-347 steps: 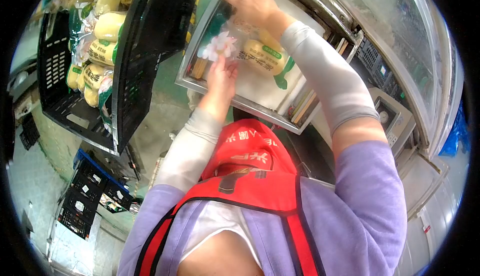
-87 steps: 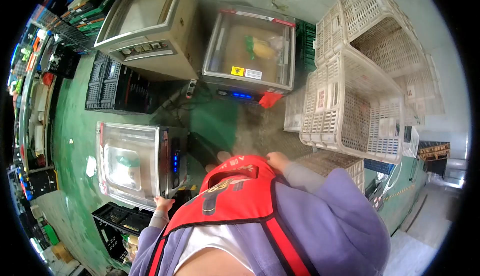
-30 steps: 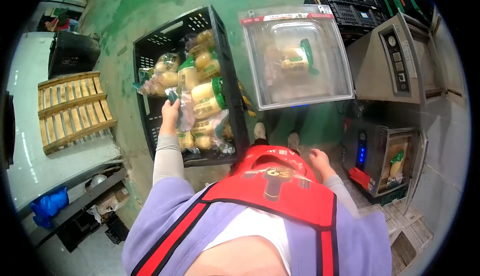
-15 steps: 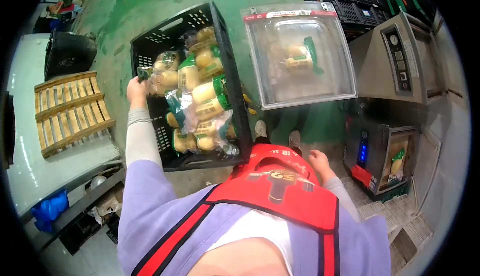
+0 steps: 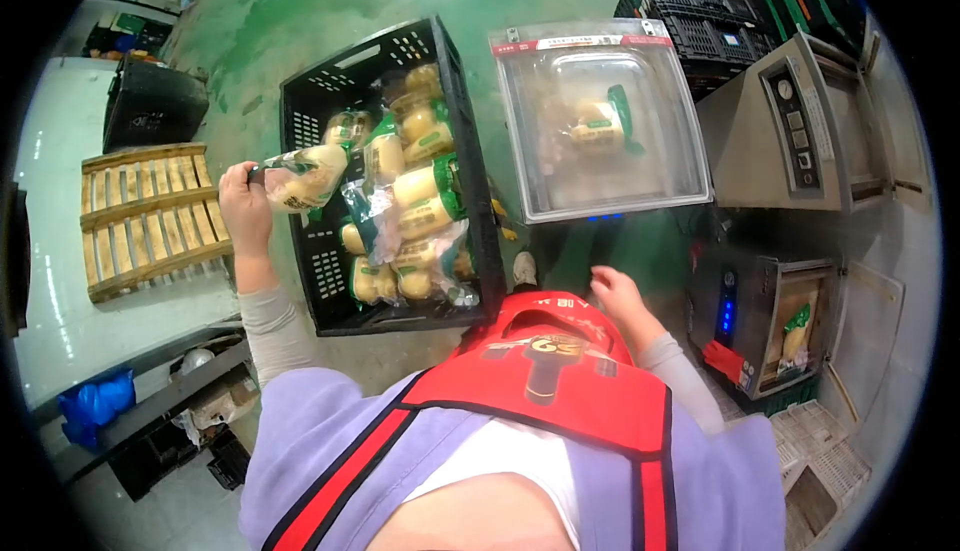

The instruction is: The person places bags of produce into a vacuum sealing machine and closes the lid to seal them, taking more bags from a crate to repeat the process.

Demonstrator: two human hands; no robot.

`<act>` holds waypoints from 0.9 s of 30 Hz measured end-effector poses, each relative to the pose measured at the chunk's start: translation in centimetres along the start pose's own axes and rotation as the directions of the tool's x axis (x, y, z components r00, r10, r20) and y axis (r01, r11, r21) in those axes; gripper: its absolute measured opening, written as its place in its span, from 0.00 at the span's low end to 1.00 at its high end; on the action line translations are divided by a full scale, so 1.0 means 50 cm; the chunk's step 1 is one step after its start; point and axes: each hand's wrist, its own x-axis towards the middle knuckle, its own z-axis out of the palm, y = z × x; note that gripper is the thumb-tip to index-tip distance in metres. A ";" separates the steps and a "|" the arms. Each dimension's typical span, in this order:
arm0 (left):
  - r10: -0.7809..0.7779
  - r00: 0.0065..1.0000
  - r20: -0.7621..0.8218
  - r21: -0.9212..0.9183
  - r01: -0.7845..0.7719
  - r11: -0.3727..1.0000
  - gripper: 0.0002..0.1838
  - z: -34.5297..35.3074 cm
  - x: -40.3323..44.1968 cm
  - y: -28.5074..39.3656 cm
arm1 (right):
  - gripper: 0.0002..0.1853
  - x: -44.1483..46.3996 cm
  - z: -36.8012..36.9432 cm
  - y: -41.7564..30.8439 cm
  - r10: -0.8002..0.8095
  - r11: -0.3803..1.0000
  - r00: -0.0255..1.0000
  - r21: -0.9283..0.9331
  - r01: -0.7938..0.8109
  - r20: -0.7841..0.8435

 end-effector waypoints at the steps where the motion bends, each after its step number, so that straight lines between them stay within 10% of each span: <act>1: 0.042 0.999 -0.019 -0.012 -0.042 0.999 0.05 -0.032 0.011 0.036 | 0.18 0.020 -0.011 -0.060 -0.097 0.994 0.995 0.060 0.095 0.025; 4: 0.151 0.987 -0.058 -0.084 -0.155 0.984 0.08 -0.110 0.036 0.152 | 0.19 0.051 -0.051 -0.262 -0.360 0.903 0.933 0.256 0.346 0.007; 8: 0.317 0.941 -0.118 -0.294 -0.338 0.894 0.10 -0.165 0.048 0.349 | 0.18 -0.005 -0.135 -0.503 -0.798 0.574 0.556 -0.013 0.819 -0.231; 11: 0.477 0.874 -0.091 -0.456 -0.463 0.761 0.10 -0.160 0.045 0.478 | 0.15 -0.060 -0.187 -0.555 -0.864 0.419 0.359 -0.109 0.901 -0.353; 17: 0.561 0.808 -0.181 -0.663 -0.522 0.537 0.08 -0.119 0.000 0.730 | 0.05 -0.208 -0.332 -0.391 -0.819 0.416 0.348 -0.055 0.908 -0.456; 24: 0.309 0.933 -0.184 -0.979 -0.145 -0.146 0.36 0.029 -0.123 1.019 | 0.05 -0.376 -0.459 -0.176 -0.544 0.532 0.232 -0.117 0.838 -0.806; 27: 0.674 0.686 0.272 -0.858 0.491 -0.153 0.37 0.148 -0.163 1.077 | 0.05 -0.452 -0.507 -0.125 -0.502 0.580 0.150 -0.202 0.790 -0.852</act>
